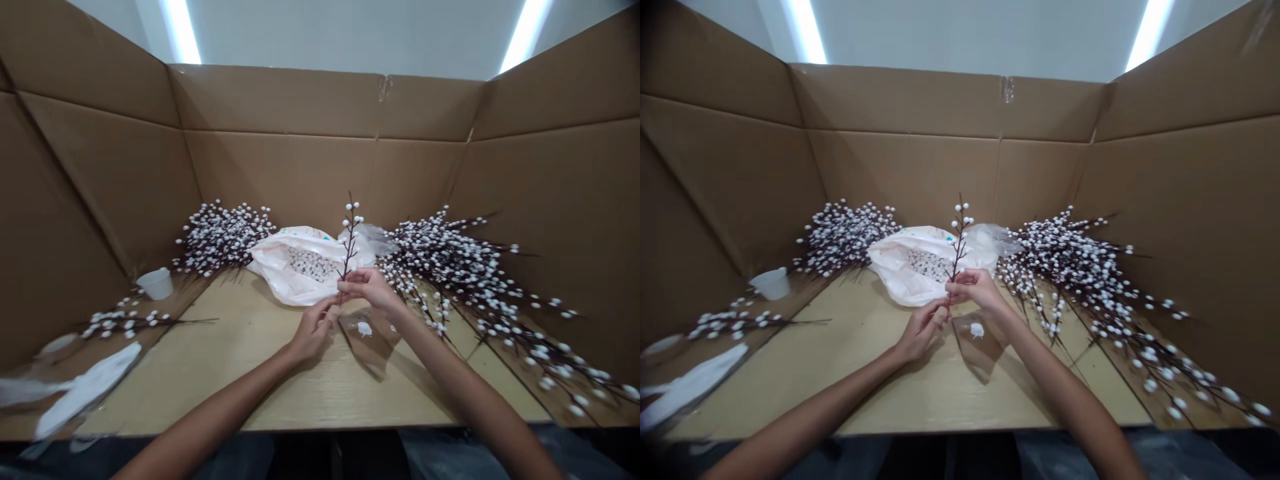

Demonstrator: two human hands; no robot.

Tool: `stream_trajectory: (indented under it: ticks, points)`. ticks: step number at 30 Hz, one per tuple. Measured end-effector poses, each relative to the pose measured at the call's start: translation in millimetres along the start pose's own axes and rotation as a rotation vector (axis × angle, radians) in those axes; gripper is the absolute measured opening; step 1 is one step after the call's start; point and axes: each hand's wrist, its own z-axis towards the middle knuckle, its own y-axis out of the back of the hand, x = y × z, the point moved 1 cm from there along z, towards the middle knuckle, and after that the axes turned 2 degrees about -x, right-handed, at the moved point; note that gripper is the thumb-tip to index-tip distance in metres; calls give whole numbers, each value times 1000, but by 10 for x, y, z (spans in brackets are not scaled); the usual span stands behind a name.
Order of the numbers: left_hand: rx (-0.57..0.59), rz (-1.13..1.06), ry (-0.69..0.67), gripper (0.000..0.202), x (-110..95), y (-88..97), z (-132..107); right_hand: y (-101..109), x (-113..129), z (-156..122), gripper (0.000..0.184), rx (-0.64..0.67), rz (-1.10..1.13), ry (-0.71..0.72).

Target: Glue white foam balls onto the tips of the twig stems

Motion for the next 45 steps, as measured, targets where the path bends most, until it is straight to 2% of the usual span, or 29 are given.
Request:
stream_trajectory:
  ticks: [2, 4, 9, 14, 17, 20, 22, 26, 30, 33, 45]
  points:
    - [21, -12, 26, 39, 5, -28, -19, -108, -90, -14, 33, 7, 29, -11]
    - [32, -18, 48, 39, 9, -50, -25, -116, -153, -21, 32, -13, 46, -13]
    - [65, 31, 13, 33, 3, -80, 4, -7, -252, -48, 29, -14, 29, -25]
    - [77, 32, 49, 28, 41, -102, 19, 20, -330, -65, 28, -31, 15, -23]
    - [109, 11, 59, 27, 92, -107, 14, 76, -298, -61, 29, -6, -21, -38]
    - [101, -36, 100, 30, 149, -101, 16, 231, -211, -43, 38, 0, -61, -4]
    - [82, -69, 135, 32, 176, -99, 23, 384, -177, -36, 42, -89, -71, 91]
    - [70, -149, 209, 36, 184, -106, 34, 699, -267, -91, 33, -331, -187, 254]
    - [94, -188, 248, 36, 166, -111, 32, 870, -410, -190, 30, -410, -494, 316]
    - [84, -174, 253, 34, 155, -111, 34, 889, -436, -219, 30, -435, -609, 350]
    - [129, -176, 251, 34, 151, -103, 37, 860, -542, -202, 31, -391, -712, 306]
